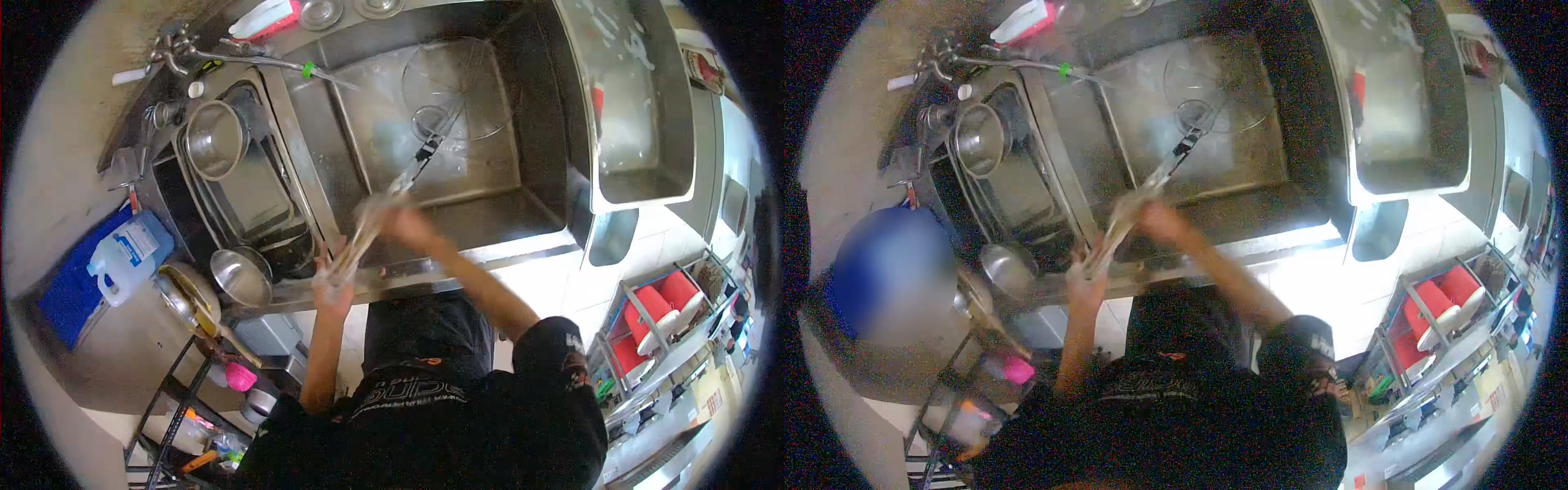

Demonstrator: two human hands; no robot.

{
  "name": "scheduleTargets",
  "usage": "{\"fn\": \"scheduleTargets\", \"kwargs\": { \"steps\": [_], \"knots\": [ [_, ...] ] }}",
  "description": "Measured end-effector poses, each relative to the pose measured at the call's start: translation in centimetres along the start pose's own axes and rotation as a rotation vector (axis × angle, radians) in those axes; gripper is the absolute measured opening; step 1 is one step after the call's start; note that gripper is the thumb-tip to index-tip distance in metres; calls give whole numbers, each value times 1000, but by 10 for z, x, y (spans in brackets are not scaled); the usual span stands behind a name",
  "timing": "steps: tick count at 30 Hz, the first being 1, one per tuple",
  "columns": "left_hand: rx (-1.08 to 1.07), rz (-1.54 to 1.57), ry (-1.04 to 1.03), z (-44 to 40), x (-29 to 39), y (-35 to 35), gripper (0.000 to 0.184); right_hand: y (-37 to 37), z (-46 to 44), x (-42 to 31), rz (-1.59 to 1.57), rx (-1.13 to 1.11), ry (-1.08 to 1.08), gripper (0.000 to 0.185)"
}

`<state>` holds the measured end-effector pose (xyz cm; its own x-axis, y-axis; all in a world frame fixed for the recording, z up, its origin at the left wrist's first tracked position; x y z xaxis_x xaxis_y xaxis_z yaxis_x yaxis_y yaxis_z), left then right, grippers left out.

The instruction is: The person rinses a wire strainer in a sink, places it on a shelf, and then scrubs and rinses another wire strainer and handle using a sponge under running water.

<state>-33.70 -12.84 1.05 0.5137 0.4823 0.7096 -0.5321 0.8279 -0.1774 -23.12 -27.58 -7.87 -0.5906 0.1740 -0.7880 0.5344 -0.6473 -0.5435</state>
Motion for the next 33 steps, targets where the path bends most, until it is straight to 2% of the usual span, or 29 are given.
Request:
{"fn": "scheduleTargets", "kwargs": {
  "steps": [2, 3, 4, 6, 7, 9, 12, 13, 14, 16, 17, 18, 19, 21, 22, 23, 24, 25, 28, 29, 31, 33],
  "knots": [
    [-90, -412, -151, -4, 8, -2, 46, 51, -14, 27, 213, 226, -100, 34],
    [-33, 5, -31, -11, 6, 0, 45, 60, -19, 26, 287, 303, -136, 35],
    [29, 424, 99, -12, 0, 0, 45, 44, -13, 31, 103, 335, -31, 32],
    [46, 446, 183, 3, -7, 4, 45, 41, 3, 35, -102, 371, 43, 29],
    [41, 467, 240, 4, -7, 4, 46, 77, -2, 23, 380, 423, 189, 26],
    [18, 525, 248, -5, -2, -8, 48, 107, -15, 36, 581, 445, 50, 19],
    [-55, 450, 207, -3, 4, -8, 52, 113, -4, 73, 508, 336, -12, 20],
    [-47, 447, 225, 8, 3, -3, 52, 160, -26, 124, 1154, 365, -103, 18],
    [-85, 452, 271, 11, 2, -4, 55, 163, -23, 116, 1156, 365, -109, 18],
    [-144, 456, 293, 3, 14, -15, 58, 174, -37, 63, 810, 424, 365, 30],
    [-126, 382, 257, 2, 28, -18, 60, 177, -44, 50, 810, 432, 375, 30],
    [-102, 316, 222, -1, 35, -21, 62, 188, -50, 47, 747, 391, 283, 33],
    [-173, 448, 203, -4, 34, -14, 58, 191, -47, 48, 674, 354, 177, 37],
    [-145, 440, 255, 11, 29, -2, 56, 185, -38, 45, 894, 456, 152, 37],
    [-155, 449, 245, -1, 30, -4, 54, 186, -45, 49, 901, 463, 171, 37],
    [-35, 453, 260, -5, 30, 0, 54, 179, -47, 59, 799, 437, 194, 25],
    [-31, 456, 256, -11, 28, 0, 54, 176, -46, 70, 693, 399, 202, 17],
    [-42, 322, 219, -12, 30, 3, 54, 184, -43, 72, 682, 394, 190, 17],
    [-26, 327, 200, -11, 36, 6, 54, 200, -51, 68, 839, 411, 178, 19],
    [-9, 295, 183, -13, 33, 10, 54, 187, -50, 70, 622, 403, 351, 19],
    [31, 261, 197, -3, 22, 18, 55, 169, -28, 66, 386, 395, 482, 20],
    [21, 482, 219, -6, 20, 20, 59, 180, -19, 45, 835, 624, 165, 24]
  ]
}}
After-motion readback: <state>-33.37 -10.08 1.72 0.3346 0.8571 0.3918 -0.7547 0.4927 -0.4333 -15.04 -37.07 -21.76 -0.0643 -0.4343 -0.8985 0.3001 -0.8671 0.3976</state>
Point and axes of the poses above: each hand's wrist, its own z-axis away from the middle knuckle, its own y-axis out of the back of the hand, x = y × z, the point moved 3 cm from there along -z, towards the middle knuckle, and after that the axes turned 9 degrees about -z, right-handed, at the moved point
